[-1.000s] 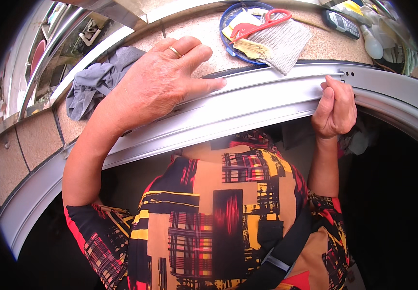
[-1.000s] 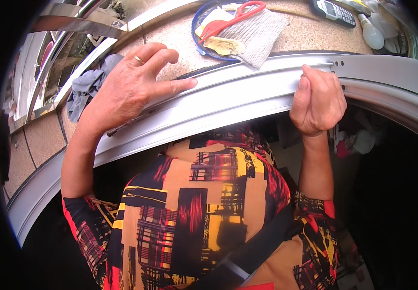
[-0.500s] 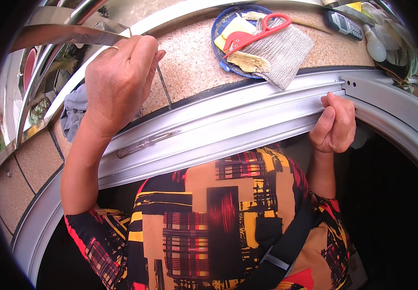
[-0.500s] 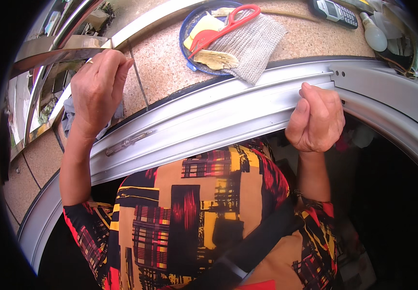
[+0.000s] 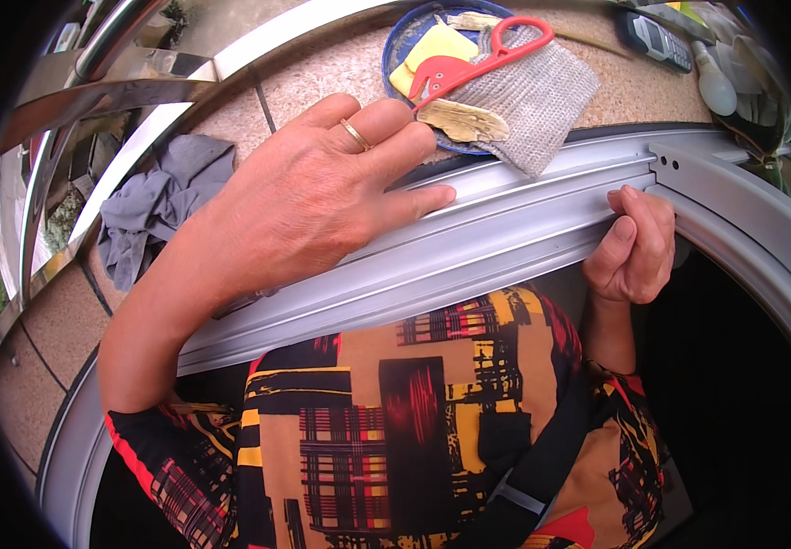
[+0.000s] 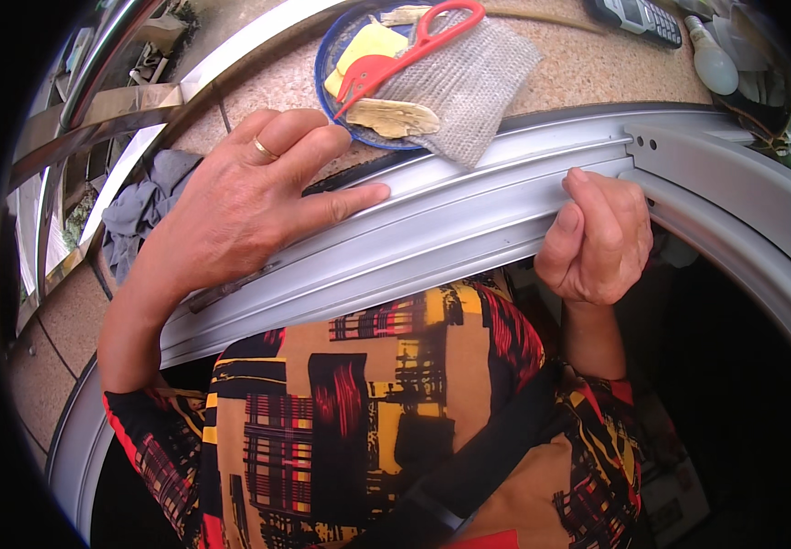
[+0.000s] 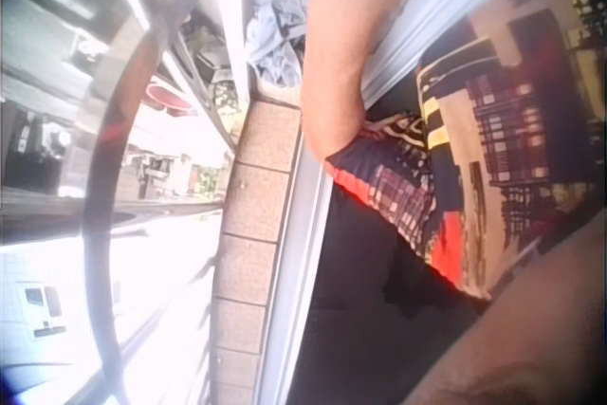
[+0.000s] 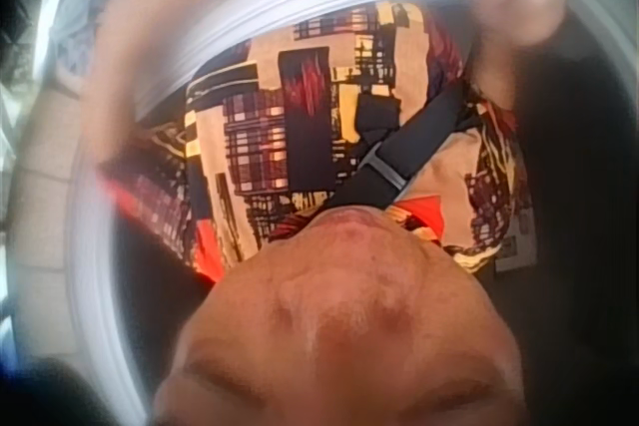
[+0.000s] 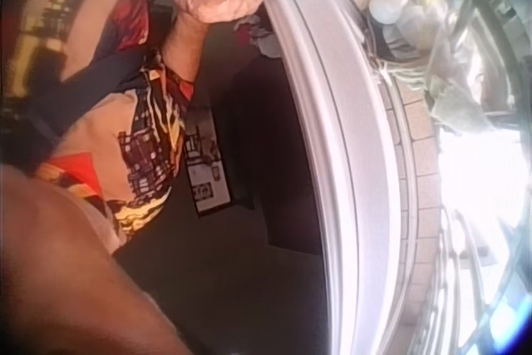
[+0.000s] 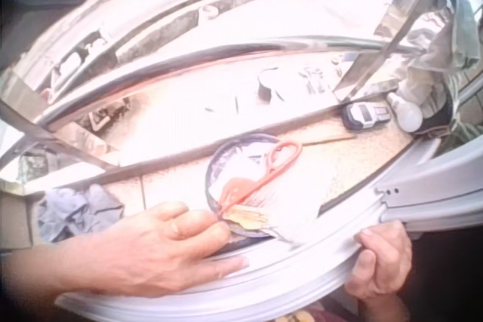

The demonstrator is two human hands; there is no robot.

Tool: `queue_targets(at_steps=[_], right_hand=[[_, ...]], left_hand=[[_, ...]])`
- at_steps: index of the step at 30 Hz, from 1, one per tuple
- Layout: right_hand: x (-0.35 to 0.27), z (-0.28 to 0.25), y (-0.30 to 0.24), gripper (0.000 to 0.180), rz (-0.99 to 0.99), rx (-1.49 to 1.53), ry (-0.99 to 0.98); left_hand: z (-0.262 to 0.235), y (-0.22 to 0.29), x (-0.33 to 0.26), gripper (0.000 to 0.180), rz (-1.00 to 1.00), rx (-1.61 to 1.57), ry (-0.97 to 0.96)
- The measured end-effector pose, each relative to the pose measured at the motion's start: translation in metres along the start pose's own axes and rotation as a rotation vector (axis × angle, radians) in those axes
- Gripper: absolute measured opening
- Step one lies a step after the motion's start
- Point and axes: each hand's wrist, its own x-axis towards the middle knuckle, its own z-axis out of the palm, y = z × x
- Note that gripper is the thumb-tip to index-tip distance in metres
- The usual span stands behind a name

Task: The person cleans the tracks of a window frame by using a small stick to scrape out debris, wiping the surfaces with a cloth, and applying a liquid from a small syringe into the mechanism.

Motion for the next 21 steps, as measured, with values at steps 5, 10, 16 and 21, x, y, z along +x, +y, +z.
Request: queue_targets(at_steps=[5, 10, 16, 21], right_hand=[[0.001, -0.003, 0.001, 0.022, -0.021, -0.003, -0.002], [0.002, -0.003, 0.003, 0.023, -0.033, 0.005, 0.007], [0.004, -0.008, 0.010, 0.026, -0.010, 0.012, 0.026], [0.007, -0.010, 0.012, 0.026, -0.037, -0.008, 0.032]], left_hand=[[-0.008, 0.005, 0.011, 0.047, 0.157, 0.211, -0.044], [-0.010, -0.003, 0.003, 0.032, 0.089, 0.401, 0.323], [-0.008, -0.029, -0.016, 0.026, -0.326, 0.557, 0.402], [-0.003, -0.003, 0.001, 0.027, -0.080, 0.022, 0.439]])
